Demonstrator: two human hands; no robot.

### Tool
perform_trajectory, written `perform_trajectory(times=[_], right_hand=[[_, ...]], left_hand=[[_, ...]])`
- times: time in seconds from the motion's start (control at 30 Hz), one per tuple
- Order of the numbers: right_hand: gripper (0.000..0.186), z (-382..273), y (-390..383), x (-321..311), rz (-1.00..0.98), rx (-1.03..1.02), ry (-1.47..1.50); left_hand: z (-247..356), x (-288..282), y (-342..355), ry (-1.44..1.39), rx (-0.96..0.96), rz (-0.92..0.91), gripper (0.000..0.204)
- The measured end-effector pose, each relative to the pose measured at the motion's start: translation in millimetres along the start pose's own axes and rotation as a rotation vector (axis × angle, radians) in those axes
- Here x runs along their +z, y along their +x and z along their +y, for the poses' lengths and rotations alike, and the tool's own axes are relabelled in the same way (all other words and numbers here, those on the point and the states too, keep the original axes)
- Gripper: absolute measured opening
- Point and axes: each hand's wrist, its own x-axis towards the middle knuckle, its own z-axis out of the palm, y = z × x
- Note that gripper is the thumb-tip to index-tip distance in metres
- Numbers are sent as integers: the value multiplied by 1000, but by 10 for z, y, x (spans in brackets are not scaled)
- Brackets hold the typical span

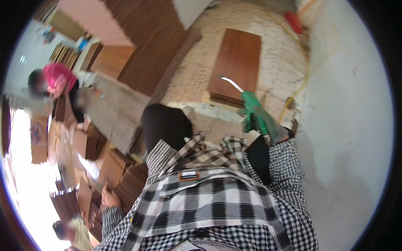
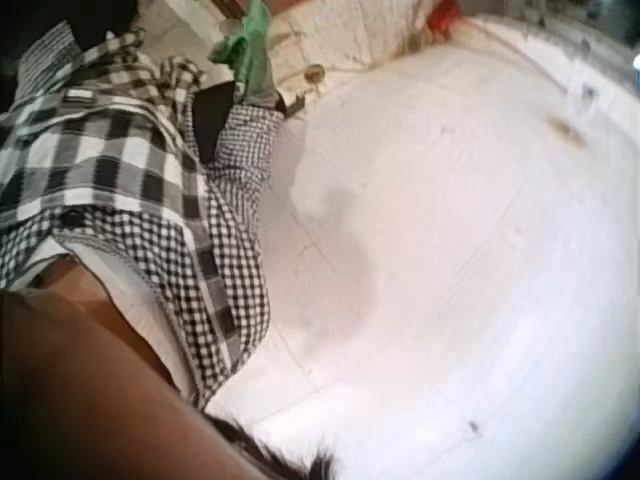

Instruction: The person sits on the floor and repeatedly picks up rectangular wooden panels from a stack. They spray each panel with a handheld spray gun, then place it on a growing pile. The process is repeated continuously throughout the clip.

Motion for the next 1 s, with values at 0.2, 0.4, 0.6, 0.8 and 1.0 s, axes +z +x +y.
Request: perform_trajectory(times=[0.2, 0.4, 0.6, 0.8, 1.0], right_hand=[[80, 47, -200, -192, 20, 32, 61], [68, -5, -566, 19, 305, 14, -147], [77, 40, -443, 758, 113, 67, -913], [79, -356, 517, -142, 615, 116, -867], [72, -587, 686, 563, 498, -60, -1148]], left_hand=[[670, 256, -374, 366, 652, -52, 52], [963, 472, -273, 308, 802, -239, 40], [1110, 612, -47, 341, 905, -392, 31], [1495, 647, 690, 633, 1141, -891, 26], [3579, -858, 886, -494, 1056, -105, 25]])
